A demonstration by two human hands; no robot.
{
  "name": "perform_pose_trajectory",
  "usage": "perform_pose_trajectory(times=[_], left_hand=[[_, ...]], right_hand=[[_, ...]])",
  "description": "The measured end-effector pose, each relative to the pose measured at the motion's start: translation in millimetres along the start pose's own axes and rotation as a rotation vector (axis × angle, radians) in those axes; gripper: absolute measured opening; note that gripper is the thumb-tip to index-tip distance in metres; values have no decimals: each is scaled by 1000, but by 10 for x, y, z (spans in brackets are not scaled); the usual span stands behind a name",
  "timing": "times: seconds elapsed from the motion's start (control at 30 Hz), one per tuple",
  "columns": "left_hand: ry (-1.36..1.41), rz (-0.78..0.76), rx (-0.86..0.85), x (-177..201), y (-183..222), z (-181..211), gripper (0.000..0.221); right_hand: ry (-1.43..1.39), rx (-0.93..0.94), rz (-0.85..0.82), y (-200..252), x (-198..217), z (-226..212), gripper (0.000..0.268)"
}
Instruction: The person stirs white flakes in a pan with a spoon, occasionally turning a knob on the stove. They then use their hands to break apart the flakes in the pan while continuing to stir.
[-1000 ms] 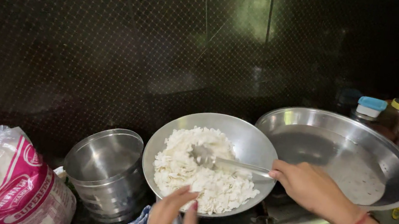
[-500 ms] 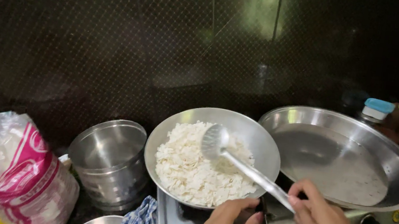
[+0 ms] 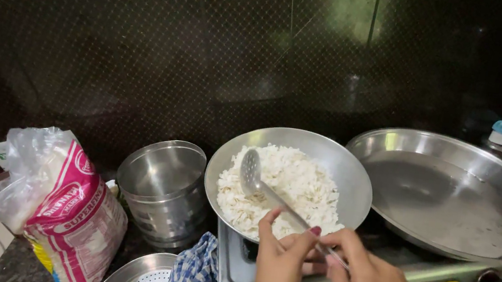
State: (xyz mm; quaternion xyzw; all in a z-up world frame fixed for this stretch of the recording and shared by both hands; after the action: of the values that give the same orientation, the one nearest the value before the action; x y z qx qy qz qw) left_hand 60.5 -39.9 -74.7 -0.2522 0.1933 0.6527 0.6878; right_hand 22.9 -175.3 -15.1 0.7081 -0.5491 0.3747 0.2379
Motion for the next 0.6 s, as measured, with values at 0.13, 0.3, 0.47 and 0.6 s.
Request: perform_pose_trajectory(times=[0.13,0.3,0.47,0.6], left_hand=[[-1,88,107,187,18,39,93],[48,155,131,585,-90,-39,73],[-11,-18,55,900,-86,194,48],[-189,60,245,809,100,618,37]], right_hand=[[2,76,-33,-52,-261,218,28],[50,506,24,-44,-589,374,35],[-56,673,-87,-27,-660,397,37],[-137,714,-150,-20,-698,690,38]])
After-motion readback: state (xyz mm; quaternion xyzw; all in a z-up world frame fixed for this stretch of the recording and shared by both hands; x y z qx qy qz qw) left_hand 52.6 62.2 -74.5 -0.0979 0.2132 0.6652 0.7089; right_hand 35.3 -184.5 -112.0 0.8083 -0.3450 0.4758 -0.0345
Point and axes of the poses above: each hand's wrist, its own y-axis away from the middle knuckle, its own x-axis out of the back of the hand, z = x × y, the point moved 1 cm from there along -y, towards the middle knuckle, and after that the axes turned 10 degrees about -z, right-handed, at the moved point
